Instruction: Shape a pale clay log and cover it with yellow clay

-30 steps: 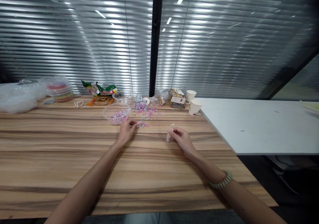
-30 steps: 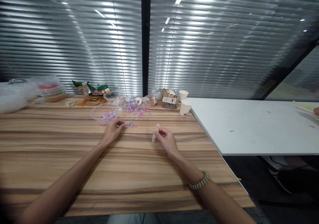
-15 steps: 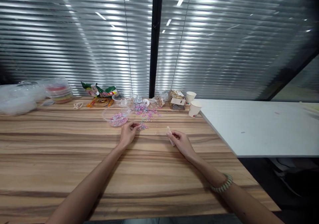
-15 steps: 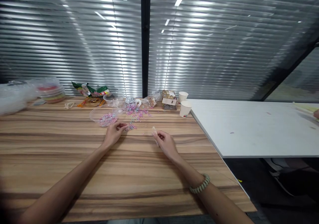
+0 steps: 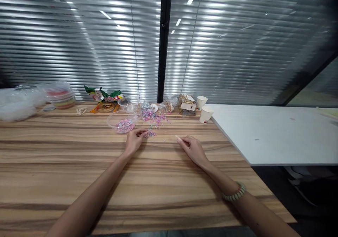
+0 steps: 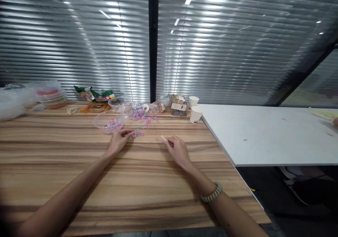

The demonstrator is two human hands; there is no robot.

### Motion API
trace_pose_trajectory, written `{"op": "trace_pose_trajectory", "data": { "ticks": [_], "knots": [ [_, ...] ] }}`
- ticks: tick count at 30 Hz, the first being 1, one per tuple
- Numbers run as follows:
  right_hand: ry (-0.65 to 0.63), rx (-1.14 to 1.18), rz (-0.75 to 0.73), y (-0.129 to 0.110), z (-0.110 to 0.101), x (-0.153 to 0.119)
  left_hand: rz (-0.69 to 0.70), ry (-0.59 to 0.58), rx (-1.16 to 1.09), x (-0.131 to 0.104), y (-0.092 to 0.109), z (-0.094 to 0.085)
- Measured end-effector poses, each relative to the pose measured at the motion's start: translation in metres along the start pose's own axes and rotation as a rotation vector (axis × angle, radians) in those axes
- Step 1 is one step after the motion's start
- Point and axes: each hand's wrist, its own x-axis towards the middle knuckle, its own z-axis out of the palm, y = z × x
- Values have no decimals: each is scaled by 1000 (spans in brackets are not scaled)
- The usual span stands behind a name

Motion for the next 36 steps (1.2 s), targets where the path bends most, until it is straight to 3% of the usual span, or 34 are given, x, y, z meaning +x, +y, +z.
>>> {"op": "trace_pose_trajectory", "data": {
  "ticks": [9, 18, 27, 36],
  "knots": [
    [169, -131, -113, 1, 4, -3, 7, -6, -59, -11, 22, 11],
    [3, 163, -205, -15, 4, -7, 136, -302, -78, -42, 40, 40],
    [17, 205, -223, -19, 5, -8, 178, -296, -33, -46, 40, 43],
    [-15, 143, -235, -18, 5, -8, 245, -408, 44, -53, 44, 43]
  ]
}}
